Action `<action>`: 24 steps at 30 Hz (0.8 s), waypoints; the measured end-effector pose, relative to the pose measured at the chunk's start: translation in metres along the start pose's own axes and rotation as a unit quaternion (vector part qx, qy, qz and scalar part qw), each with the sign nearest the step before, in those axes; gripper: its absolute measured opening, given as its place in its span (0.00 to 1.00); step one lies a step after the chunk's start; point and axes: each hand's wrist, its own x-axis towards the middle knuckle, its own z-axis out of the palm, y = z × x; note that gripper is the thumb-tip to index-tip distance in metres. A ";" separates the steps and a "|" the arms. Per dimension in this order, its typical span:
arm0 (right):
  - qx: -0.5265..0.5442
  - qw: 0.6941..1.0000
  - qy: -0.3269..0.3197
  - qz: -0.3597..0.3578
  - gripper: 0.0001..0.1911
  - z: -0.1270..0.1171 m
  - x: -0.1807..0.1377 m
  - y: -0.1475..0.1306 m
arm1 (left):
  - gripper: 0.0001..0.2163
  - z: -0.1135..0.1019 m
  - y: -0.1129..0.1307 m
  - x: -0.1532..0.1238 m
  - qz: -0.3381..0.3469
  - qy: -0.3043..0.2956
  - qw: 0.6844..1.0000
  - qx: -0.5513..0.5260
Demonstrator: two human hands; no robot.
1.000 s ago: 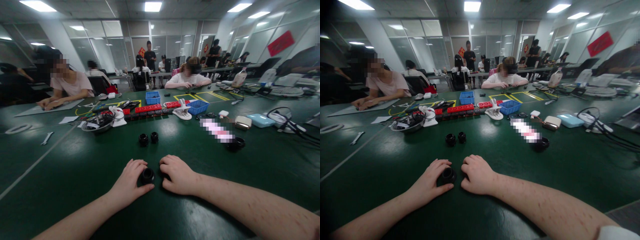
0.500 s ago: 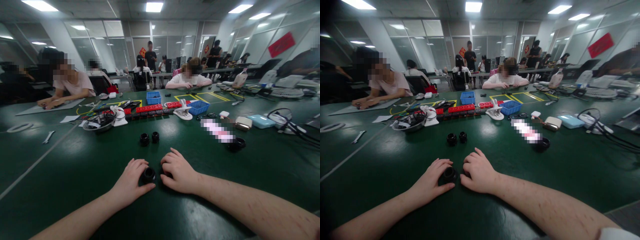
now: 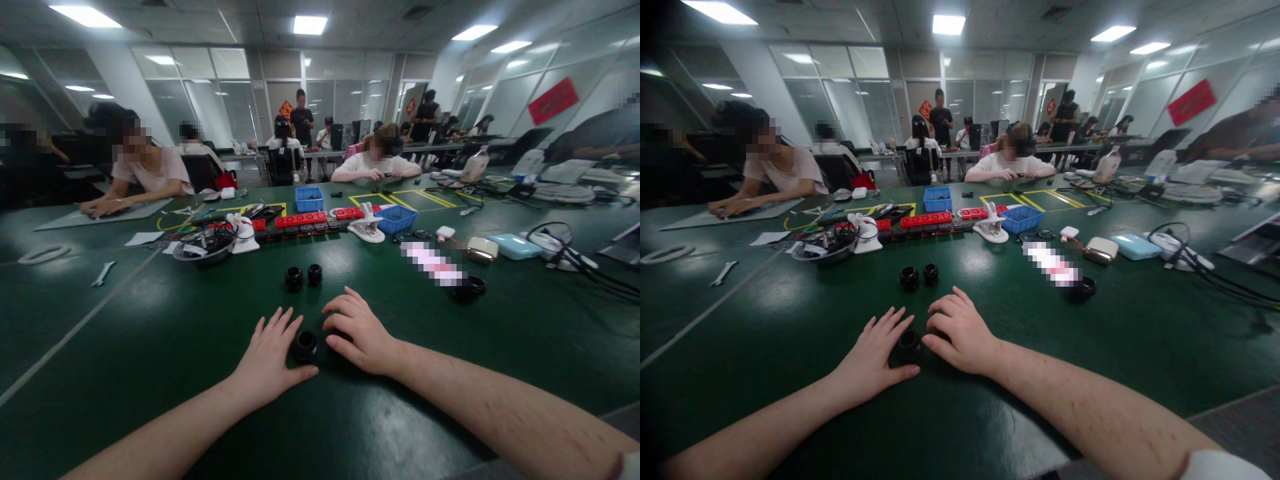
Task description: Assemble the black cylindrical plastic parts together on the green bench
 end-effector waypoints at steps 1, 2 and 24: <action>-0.005 1.000 0.005 -0.006 0.12 -0.001 0.001 -0.001 | 0.39 -0.001 0.000 0.000 -0.002 -0.006 1.000 0.006; -0.011 1.000 0.009 -0.011 0.12 -0.003 0.002 -0.003 | 0.39 -0.002 0.000 -0.001 -0.001 -0.010 1.000 0.010; -0.161 0.965 -0.198 0.060 0.14 0.001 0.063 -0.022 | 0.42 -0.006 0.000 -0.003 0.000 -0.037 0.999 0.004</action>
